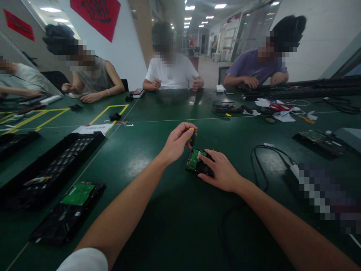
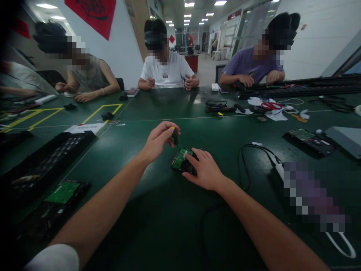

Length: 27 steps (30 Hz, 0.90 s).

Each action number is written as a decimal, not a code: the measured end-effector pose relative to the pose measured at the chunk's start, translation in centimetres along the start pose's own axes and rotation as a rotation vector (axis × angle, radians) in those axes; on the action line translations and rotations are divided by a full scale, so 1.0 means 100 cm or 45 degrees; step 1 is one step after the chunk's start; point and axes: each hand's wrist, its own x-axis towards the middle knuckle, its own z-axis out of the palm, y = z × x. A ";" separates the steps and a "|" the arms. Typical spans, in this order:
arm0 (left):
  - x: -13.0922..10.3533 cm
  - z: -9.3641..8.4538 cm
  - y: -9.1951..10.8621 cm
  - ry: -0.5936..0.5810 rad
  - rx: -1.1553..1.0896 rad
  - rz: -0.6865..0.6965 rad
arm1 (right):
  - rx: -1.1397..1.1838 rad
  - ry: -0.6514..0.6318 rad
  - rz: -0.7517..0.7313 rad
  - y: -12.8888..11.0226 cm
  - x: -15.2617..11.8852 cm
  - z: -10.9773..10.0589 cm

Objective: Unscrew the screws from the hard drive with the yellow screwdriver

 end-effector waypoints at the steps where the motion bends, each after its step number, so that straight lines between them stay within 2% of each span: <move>1: 0.000 -0.001 0.000 0.006 0.025 0.009 | 0.000 0.000 0.001 0.000 0.000 0.000; 4: 0.001 -0.002 0.000 -0.033 -0.008 0.005 | 0.004 0.004 0.002 0.000 0.000 0.001; 8: 0.000 -0.001 -0.001 -0.133 -0.245 -0.025 | 0.012 0.007 -0.001 0.001 0.000 0.002; 11: 0.000 0.001 -0.002 -0.141 -0.317 -0.014 | 0.009 0.008 -0.004 0.002 0.000 0.003; 22: 0.001 -0.001 -0.001 0.009 0.090 0.101 | 0.015 0.010 -0.006 0.002 0.000 0.002; 27: 0.000 -0.003 0.003 -0.029 0.134 0.080 | 0.020 0.013 -0.009 0.002 0.000 0.002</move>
